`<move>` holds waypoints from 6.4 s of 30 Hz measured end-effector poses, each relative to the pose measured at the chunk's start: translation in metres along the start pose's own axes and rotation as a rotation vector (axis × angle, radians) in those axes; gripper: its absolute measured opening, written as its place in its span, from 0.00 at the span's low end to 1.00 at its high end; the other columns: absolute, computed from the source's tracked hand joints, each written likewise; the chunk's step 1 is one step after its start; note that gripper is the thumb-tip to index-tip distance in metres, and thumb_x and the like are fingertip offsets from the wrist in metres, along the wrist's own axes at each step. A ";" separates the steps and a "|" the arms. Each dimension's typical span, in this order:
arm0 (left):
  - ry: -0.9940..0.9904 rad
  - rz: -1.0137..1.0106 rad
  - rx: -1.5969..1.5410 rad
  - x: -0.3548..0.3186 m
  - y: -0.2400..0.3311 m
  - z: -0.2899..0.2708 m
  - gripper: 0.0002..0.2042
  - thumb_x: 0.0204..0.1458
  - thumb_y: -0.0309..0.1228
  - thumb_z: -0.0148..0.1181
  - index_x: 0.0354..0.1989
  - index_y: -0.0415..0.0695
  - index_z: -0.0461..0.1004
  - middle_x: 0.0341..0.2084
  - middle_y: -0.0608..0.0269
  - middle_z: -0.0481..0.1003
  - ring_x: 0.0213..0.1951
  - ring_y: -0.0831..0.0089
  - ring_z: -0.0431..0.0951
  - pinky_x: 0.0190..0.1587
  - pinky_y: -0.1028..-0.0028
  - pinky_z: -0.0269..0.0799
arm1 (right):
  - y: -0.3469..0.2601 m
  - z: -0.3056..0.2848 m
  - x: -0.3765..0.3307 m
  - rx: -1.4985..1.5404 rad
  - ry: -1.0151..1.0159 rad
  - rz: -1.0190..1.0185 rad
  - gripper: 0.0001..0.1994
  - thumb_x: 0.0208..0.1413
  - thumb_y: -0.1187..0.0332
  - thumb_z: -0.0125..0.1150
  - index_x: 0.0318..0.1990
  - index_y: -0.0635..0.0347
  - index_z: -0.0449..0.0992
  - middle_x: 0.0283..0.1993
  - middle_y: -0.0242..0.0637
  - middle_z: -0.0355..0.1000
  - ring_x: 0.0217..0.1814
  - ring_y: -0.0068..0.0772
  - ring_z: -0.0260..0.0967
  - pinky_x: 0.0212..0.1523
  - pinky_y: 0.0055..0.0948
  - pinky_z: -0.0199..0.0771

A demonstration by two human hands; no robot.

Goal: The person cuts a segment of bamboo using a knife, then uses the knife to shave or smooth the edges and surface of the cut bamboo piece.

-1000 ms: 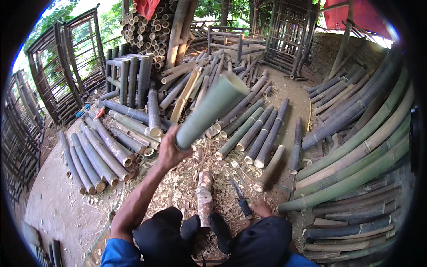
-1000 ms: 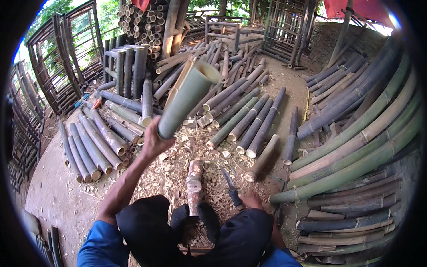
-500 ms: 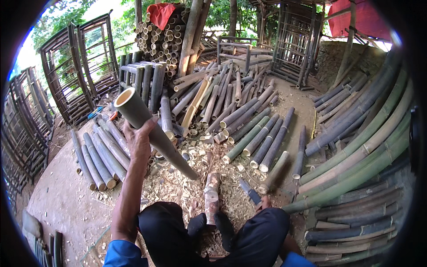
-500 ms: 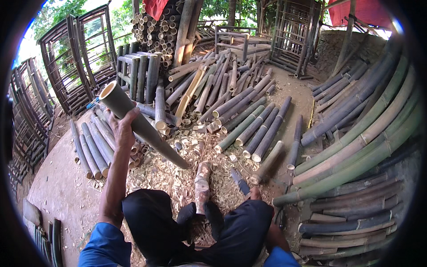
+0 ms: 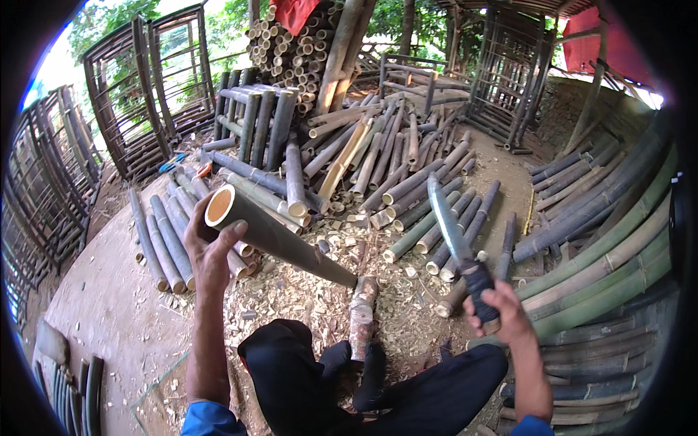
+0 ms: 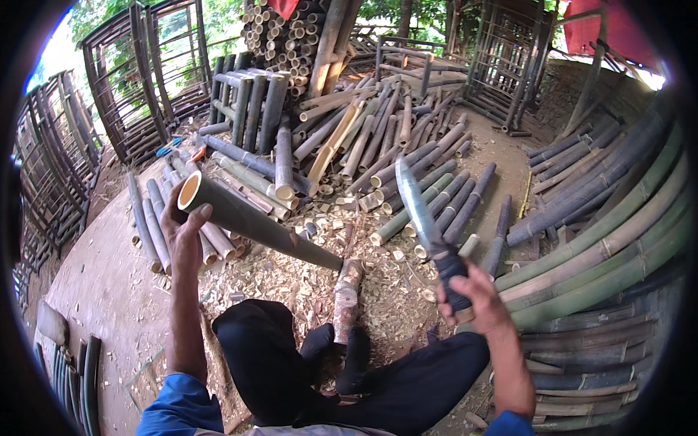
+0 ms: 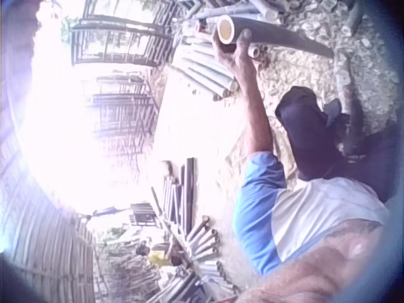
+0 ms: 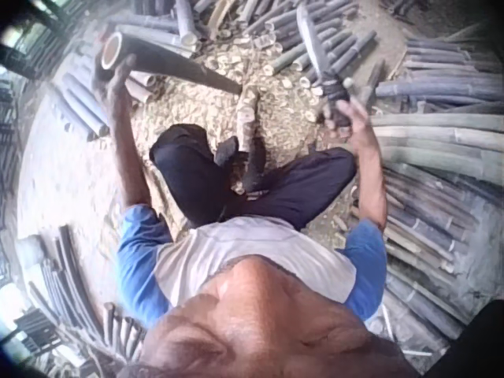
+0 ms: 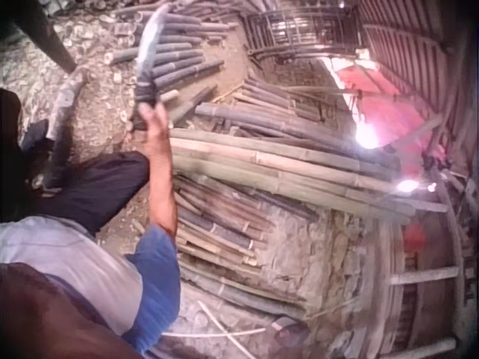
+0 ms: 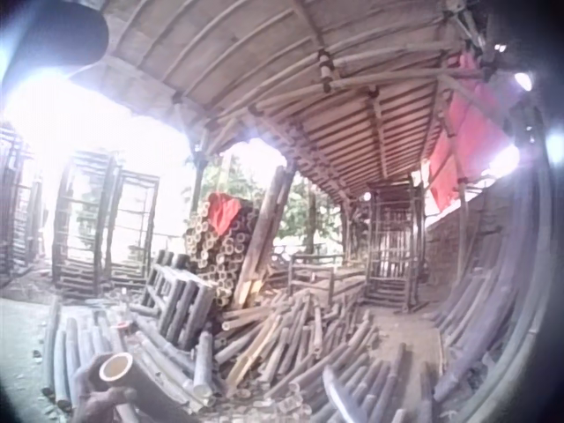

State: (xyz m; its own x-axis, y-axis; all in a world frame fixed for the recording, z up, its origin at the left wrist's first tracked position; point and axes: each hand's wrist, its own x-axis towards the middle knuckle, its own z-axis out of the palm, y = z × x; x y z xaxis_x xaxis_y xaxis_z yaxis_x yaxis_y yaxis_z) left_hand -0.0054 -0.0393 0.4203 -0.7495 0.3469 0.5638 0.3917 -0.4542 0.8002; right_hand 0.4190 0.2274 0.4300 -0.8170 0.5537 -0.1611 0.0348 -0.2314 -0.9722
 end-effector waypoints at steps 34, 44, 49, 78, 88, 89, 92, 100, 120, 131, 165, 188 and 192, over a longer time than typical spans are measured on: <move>0.036 0.089 0.107 -0.042 0.011 0.008 0.46 0.34 0.36 0.90 0.64 0.29 0.73 0.55 0.53 0.81 0.58 0.65 0.81 0.65 0.64 0.75 | 0.048 0.196 0.101 -0.604 0.212 -0.745 0.18 0.72 0.66 0.58 0.62 0.68 0.66 0.36 0.53 0.78 0.39 0.49 0.84 0.35 0.43 0.81; 0.019 0.088 0.150 -0.044 0.013 -0.007 0.45 0.36 0.36 0.89 0.63 0.28 0.73 0.57 0.53 0.77 0.59 0.64 0.79 0.66 0.64 0.75 | 0.038 0.209 0.114 -0.776 0.110 -0.337 0.16 0.73 0.65 0.56 0.57 0.70 0.67 0.32 0.54 0.78 0.34 0.47 0.83 0.31 0.45 0.78; -0.044 0.142 0.109 -0.039 0.003 0.019 0.45 0.36 0.33 0.89 0.64 0.28 0.72 0.56 0.53 0.78 0.59 0.64 0.80 0.67 0.64 0.73 | 0.070 0.184 0.106 -0.565 0.285 -0.808 0.19 0.70 0.72 0.58 0.64 0.70 0.66 0.39 0.50 0.80 0.33 0.40 0.81 0.39 0.40 0.80; 0.044 0.075 0.264 -0.048 -0.003 0.023 0.41 0.47 0.37 0.81 0.68 0.29 0.70 0.57 0.52 0.76 0.59 0.64 0.77 0.63 0.65 0.72 | 0.121 0.168 0.121 -0.792 0.274 -0.652 0.21 0.72 0.59 0.58 0.54 0.71 0.63 0.26 0.60 0.75 0.30 0.65 0.79 0.29 0.56 0.76; 0.059 0.049 0.244 -0.050 -0.002 0.005 0.40 0.47 0.34 0.81 0.67 0.27 0.70 0.57 0.52 0.77 0.58 0.63 0.79 0.63 0.66 0.74 | 0.039 0.197 0.111 -0.659 0.162 -0.541 0.17 0.73 0.60 0.57 0.48 0.69 0.66 0.27 0.60 0.76 0.32 0.63 0.80 0.31 0.57 0.75; 0.050 0.048 0.228 -0.051 -0.003 0.008 0.40 0.47 0.34 0.81 0.67 0.27 0.70 0.57 0.52 0.77 0.58 0.63 0.79 0.63 0.66 0.74 | 0.045 0.198 0.110 -0.634 0.274 -0.797 0.17 0.72 0.60 0.58 0.49 0.69 0.65 0.25 0.57 0.76 0.29 0.64 0.79 0.29 0.56 0.76; 0.059 0.045 0.209 -0.054 -0.006 0.010 0.41 0.49 0.35 0.81 0.68 0.28 0.69 0.57 0.52 0.77 0.58 0.63 0.79 0.63 0.66 0.74 | 0.123 0.177 0.129 -0.948 0.195 -0.347 0.17 0.72 0.61 0.58 0.50 0.69 0.65 0.25 0.55 0.76 0.29 0.63 0.80 0.30 0.54 0.78; 0.078 0.066 0.221 -0.051 -0.008 -0.003 0.40 0.48 0.33 0.81 0.68 0.28 0.69 0.58 0.52 0.77 0.58 0.64 0.78 0.63 0.67 0.72 | 0.058 0.190 0.122 -0.775 0.135 -0.286 0.19 0.71 0.59 0.61 0.50 0.68 0.64 0.28 0.59 0.75 0.31 0.59 0.80 0.30 0.53 0.73; 0.061 0.012 0.223 -0.059 -0.007 0.005 0.39 0.52 0.30 0.77 0.71 0.30 0.66 0.62 0.51 0.75 0.60 0.65 0.77 0.64 0.66 0.73 | 0.186 0.126 0.160 -0.910 0.108 0.134 0.26 0.72 0.55 0.51 0.61 0.74 0.63 0.30 0.60 0.76 0.32 0.62 0.80 0.33 0.51 0.78; 0.137 0.045 0.262 -0.061 -0.002 0.006 0.43 0.45 0.35 0.82 0.69 0.29 0.67 0.57 0.50 0.76 0.58 0.62 0.78 0.63 0.65 0.73 | 0.104 0.172 0.115 -0.834 0.252 -0.544 0.24 0.72 0.62 0.57 0.65 0.70 0.61 0.35 0.62 0.79 0.38 0.64 0.82 0.32 0.52 0.80; 0.200 0.030 0.452 -0.072 0.009 -0.006 0.49 0.25 0.51 0.91 0.56 0.34 0.75 0.46 0.62 0.79 0.49 0.69 0.82 0.55 0.67 0.79 | 0.070 0.210 0.111 -0.710 0.117 -0.427 0.20 0.72 0.64 0.58 0.62 0.68 0.64 0.37 0.61 0.80 0.39 0.68 0.81 0.36 0.57 0.79; 0.201 0.138 0.643 -0.066 0.000 -0.015 0.48 0.23 0.58 0.89 0.50 0.38 0.74 0.40 0.65 0.76 0.44 0.72 0.79 0.49 0.69 0.77 | 0.190 0.127 0.138 -0.848 0.212 0.087 0.17 0.73 0.60 0.53 0.53 0.69 0.68 0.28 0.47 0.77 0.29 0.48 0.81 0.28 0.42 0.78; 0.259 0.121 0.590 -0.061 -0.006 -0.008 0.49 0.20 0.60 0.87 0.48 0.42 0.68 0.35 0.72 0.74 0.39 0.80 0.76 0.43 0.77 0.74 | 0.134 0.165 0.121 -0.608 0.220 -0.264 0.14 0.74 0.62 0.54 0.51 0.65 0.69 0.24 0.33 0.71 0.23 0.26 0.75 0.23 0.30 0.71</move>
State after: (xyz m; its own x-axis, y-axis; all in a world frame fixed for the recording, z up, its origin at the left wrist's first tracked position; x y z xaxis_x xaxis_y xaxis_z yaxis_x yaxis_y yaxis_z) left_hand 0.0336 -0.0639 0.3793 -0.7572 0.0789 0.6484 0.6531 0.0743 0.7536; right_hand 0.2300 0.1311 0.3081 -0.7091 0.6938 0.1255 0.2199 0.3867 -0.8956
